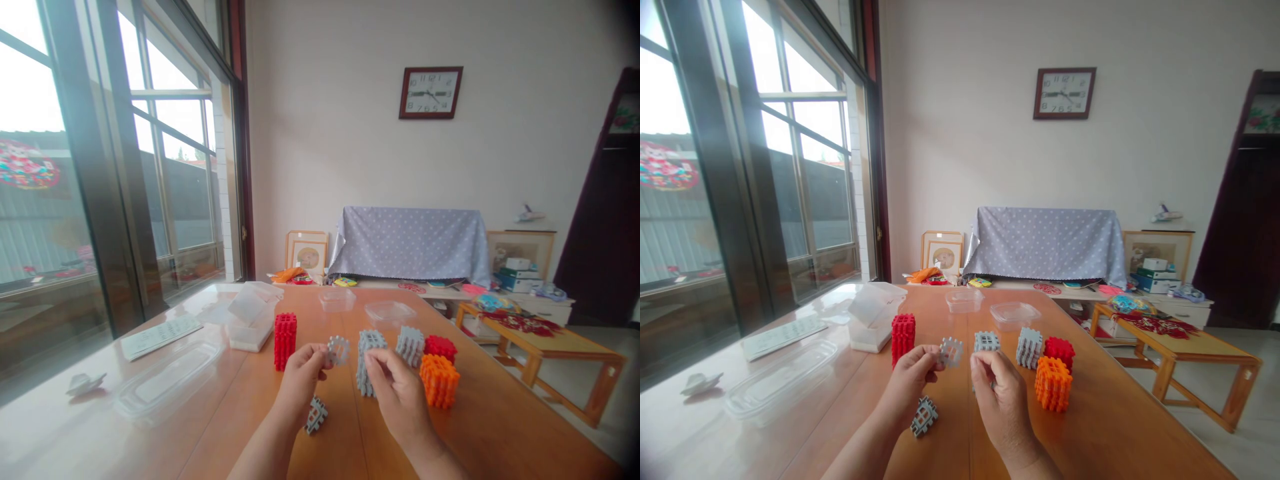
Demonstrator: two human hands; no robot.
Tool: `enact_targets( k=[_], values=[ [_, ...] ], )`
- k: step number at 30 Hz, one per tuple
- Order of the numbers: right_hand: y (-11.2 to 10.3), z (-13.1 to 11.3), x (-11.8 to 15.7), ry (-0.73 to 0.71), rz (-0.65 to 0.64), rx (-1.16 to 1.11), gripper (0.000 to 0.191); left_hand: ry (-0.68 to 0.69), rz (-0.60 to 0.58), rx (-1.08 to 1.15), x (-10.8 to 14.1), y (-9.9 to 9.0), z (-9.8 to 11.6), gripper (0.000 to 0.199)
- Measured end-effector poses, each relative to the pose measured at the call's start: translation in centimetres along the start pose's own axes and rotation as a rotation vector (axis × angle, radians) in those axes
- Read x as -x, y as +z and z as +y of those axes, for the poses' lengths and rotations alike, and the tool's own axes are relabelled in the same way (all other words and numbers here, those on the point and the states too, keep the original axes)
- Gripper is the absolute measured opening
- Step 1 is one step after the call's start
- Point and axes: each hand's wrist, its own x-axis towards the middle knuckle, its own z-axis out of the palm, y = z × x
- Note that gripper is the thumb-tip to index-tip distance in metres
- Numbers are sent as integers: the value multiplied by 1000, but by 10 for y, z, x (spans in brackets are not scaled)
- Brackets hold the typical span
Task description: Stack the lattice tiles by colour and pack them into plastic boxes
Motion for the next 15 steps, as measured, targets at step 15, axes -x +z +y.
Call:
enact_targets(
  k=[15],
  values=[
    [7, 8, -3, -47, -45, 78, 13, -332, -65, 552, 8, 12, 6, 17]
  ],
)
